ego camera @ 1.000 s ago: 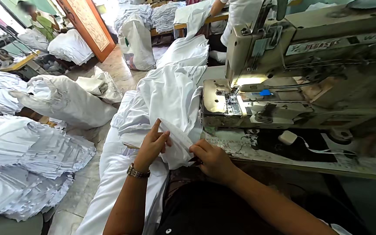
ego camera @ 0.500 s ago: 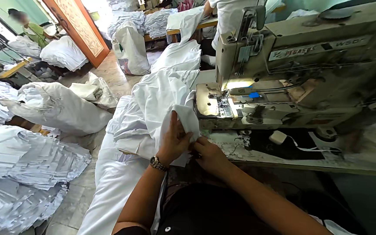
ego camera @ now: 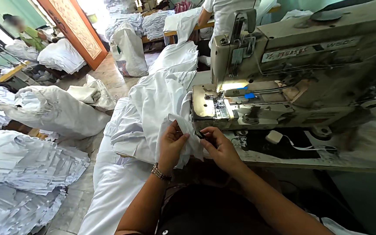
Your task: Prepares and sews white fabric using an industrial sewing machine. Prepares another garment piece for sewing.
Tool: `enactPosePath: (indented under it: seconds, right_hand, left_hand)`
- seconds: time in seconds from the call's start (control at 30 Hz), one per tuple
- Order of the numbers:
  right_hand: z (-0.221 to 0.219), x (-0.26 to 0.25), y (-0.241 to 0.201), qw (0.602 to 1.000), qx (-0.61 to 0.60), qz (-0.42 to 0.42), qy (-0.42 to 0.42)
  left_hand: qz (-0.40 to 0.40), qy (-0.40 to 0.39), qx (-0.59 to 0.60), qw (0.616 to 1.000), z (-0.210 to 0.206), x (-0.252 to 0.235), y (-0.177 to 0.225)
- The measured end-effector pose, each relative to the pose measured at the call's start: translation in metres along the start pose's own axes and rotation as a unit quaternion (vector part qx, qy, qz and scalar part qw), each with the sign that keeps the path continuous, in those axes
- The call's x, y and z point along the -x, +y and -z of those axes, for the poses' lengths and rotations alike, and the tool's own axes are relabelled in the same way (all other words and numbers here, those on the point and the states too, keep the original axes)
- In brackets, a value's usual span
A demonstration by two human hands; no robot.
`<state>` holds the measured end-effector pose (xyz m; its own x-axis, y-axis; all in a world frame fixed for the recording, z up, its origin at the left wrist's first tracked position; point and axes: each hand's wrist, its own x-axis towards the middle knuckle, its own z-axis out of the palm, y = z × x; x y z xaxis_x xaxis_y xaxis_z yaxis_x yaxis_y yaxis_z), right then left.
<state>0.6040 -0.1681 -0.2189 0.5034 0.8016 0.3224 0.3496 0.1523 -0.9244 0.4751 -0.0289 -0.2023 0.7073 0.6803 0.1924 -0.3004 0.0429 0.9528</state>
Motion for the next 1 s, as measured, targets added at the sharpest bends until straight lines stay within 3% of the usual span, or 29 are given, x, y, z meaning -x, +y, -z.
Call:
enactPosePath:
  seconds: [0.3,0.6,0.8,1.0]
  right_hand:
    - [0.003,0.003,-0.006,0.996,-0.058,-0.060,0.012]
    - [0.001,0.007,-0.006,0.994,-0.081,-0.076,0.016]
    - [-0.006,0.011,-0.001,0.994,-0.074,-0.078,0.008]
    - [-0.011,0.009,-0.002,0.994,-0.087,-0.058,0.008]
  left_hand:
    - [-0.030,-0.014,0.005,0.999,-0.017,0.011,-0.010]
    - [-0.043,-0.013,-0.044,0.998,-0.024,0.020,-0.014]
    - [-0.061,0.054,-0.020,0.996,-0.020,0.017,-0.014]
    - [-0.051,0.031,-0.018,0.998,-0.018,0.020,-0.016]
